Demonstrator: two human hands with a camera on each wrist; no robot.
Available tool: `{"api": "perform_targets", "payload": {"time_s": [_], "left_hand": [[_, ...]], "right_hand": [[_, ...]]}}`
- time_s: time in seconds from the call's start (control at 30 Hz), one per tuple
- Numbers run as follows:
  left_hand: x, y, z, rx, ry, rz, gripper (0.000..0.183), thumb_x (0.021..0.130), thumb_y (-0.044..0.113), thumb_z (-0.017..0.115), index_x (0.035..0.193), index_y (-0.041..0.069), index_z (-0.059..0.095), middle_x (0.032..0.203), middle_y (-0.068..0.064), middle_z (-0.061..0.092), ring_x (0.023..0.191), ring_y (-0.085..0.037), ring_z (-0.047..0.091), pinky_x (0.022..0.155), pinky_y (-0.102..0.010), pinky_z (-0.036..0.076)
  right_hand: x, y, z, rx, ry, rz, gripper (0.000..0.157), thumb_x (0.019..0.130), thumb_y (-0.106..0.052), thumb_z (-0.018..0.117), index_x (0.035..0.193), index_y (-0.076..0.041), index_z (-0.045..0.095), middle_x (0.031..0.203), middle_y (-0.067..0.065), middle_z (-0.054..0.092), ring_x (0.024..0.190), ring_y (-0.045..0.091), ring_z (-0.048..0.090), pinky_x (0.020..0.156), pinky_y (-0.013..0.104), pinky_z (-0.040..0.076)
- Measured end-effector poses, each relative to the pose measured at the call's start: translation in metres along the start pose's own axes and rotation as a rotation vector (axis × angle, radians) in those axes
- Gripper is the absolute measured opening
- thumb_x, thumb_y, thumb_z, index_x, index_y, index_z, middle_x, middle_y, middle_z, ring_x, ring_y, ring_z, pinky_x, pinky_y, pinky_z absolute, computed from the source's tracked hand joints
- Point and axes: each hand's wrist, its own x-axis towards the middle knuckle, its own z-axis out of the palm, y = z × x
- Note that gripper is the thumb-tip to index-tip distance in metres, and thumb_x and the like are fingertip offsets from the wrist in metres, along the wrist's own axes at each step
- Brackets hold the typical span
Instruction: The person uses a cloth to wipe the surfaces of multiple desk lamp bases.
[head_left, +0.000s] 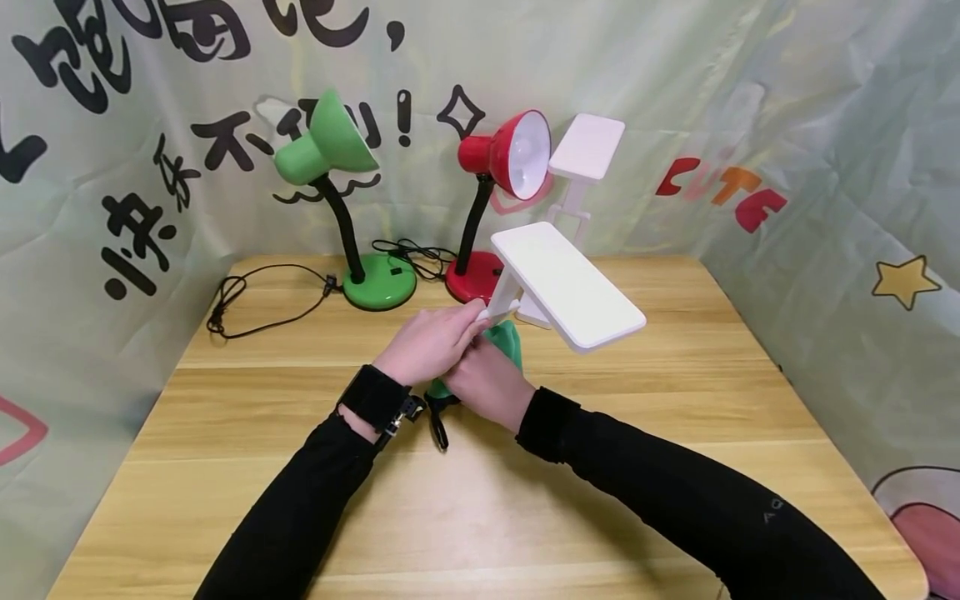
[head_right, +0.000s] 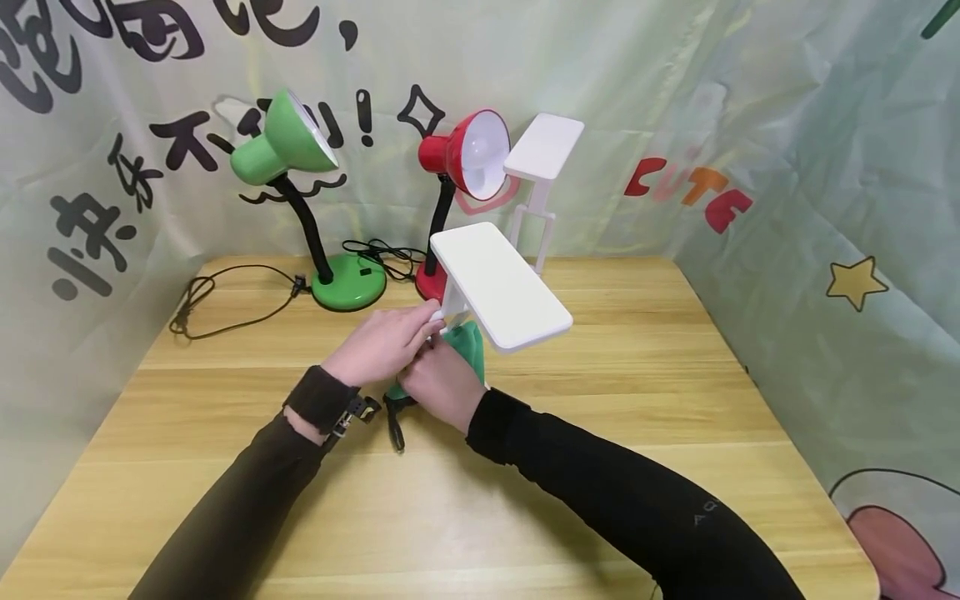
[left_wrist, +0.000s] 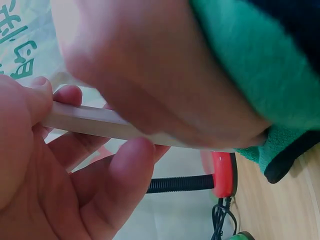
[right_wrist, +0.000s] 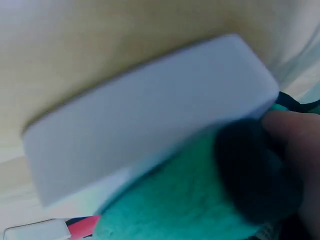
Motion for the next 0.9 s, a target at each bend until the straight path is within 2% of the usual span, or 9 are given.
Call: {"api": "perform_targets", "payload": {"time_s": [0.07, 0.13, 0.3, 0.4, 0.53, 0.63, 0.73, 0.8, 0.9], "left_hand": [[-0.001, 0.000, -0.001, 0.002, -0.002, -0.004, 0.030, 0.107, 0.046, 0.030, 0.113, 0.025, 0.050, 0.099, 0.004, 0.067, 0.091, -0.019, 0.070, 0.071, -0.039, 0.053], [-0.002, 0.001, -0.002, 0.003, -0.012, -0.012, 0.032, 0.107, 0.046, 0.029, 0.114, 0.024, 0.050, 0.097, 0.005, 0.066, 0.086, -0.018, 0.068, 0.068, -0.038, 0.051], [-0.002, 0.001, -0.004, 0.010, -0.042, -0.021, 0.032, 0.107, 0.047, 0.027, 0.115, 0.024, 0.047, 0.086, 0.005, 0.059, 0.066, -0.015, 0.056, 0.054, -0.031, 0.041], [-0.001, 0.002, -0.004, 0.012, -0.043, -0.016, 0.030, 0.107, 0.046, 0.027, 0.114, 0.024, 0.046, 0.081, 0.004, 0.056, 0.060, -0.015, 0.050, 0.049, -0.029, 0.037], [-0.001, 0.002, -0.005, 0.012, -0.041, -0.011, 0.029, 0.107, 0.046, 0.028, 0.112, 0.024, 0.046, 0.079, 0.004, 0.056, 0.059, -0.014, 0.049, 0.048, -0.027, 0.036], [-0.001, 0.002, -0.005, 0.011, -0.038, -0.011, 0.028, 0.107, 0.046, 0.029, 0.111, 0.024, 0.046, 0.079, 0.004, 0.055, 0.058, -0.014, 0.048, 0.048, -0.027, 0.036], [-0.001, 0.002, -0.005, 0.011, -0.036, -0.015, 0.029, 0.107, 0.046, 0.028, 0.111, 0.024, 0.046, 0.077, 0.003, 0.054, 0.056, -0.015, 0.046, 0.048, -0.028, 0.035], [-0.002, 0.002, -0.006, 0.006, -0.036, -0.020, 0.029, 0.107, 0.046, 0.028, 0.110, 0.024, 0.046, 0.076, 0.003, 0.054, 0.056, -0.016, 0.047, 0.048, -0.029, 0.035], [-0.002, 0.004, -0.006, 0.005, -0.028, -0.021, 0.029, 0.107, 0.046, 0.029, 0.109, 0.025, 0.048, 0.078, 0.004, 0.057, 0.061, -0.018, 0.055, 0.053, -0.032, 0.040]], "right_hand": [[-0.002, 0.000, -0.002, -0.014, -0.024, -0.013, 0.026, 0.092, -0.014, 0.064, 0.118, -0.012, 0.069, 0.124, 0.007, 0.069, 0.117, 0.024, 0.061, 0.104, 0.043, 0.044], [-0.005, -0.001, -0.007, -0.017, -0.057, -0.036, 0.021, 0.090, -0.016, 0.064, 0.110, -0.013, 0.072, 0.115, 0.004, 0.071, 0.110, 0.022, 0.063, 0.095, 0.041, 0.048], [-0.024, -0.006, -0.032, 0.026, -0.153, -0.110, 0.006, 0.083, -0.023, 0.071, 0.088, -0.020, 0.074, 0.091, -0.006, 0.072, 0.091, 0.017, 0.064, 0.076, 0.036, 0.049], [-0.040, -0.010, -0.046, 0.051, -0.211, -0.147, 0.011, 0.080, -0.028, 0.076, 0.088, -0.021, 0.074, 0.090, -0.007, 0.071, 0.088, 0.017, 0.064, 0.077, 0.036, 0.050], [-0.054, -0.012, -0.058, 0.052, -0.247, -0.179, 0.013, 0.077, -0.029, 0.078, 0.086, -0.021, 0.074, 0.087, -0.008, 0.069, 0.086, 0.018, 0.064, 0.078, 0.036, 0.050], [-0.053, -0.010, -0.057, 0.060, -0.246, -0.181, 0.011, 0.076, -0.027, 0.079, 0.084, -0.022, 0.073, 0.086, -0.008, 0.069, 0.085, 0.018, 0.063, 0.077, 0.037, 0.049], [-0.041, -0.007, -0.048, 0.071, -0.221, -0.161, 0.008, 0.078, -0.025, 0.077, 0.084, -0.021, 0.073, 0.086, -0.008, 0.070, 0.084, 0.018, 0.063, 0.075, 0.037, 0.050], [-0.030, -0.004, -0.039, 0.055, -0.176, -0.140, 0.002, 0.080, -0.022, 0.073, 0.083, -0.021, 0.073, 0.085, -0.007, 0.070, 0.084, 0.018, 0.063, 0.072, 0.037, 0.050], [-0.014, -0.001, -0.023, 0.023, -0.085, -0.077, 0.006, 0.085, -0.017, 0.067, 0.086, -0.019, 0.073, 0.090, -0.003, 0.073, 0.088, 0.019, 0.065, 0.075, 0.038, 0.051]]}}
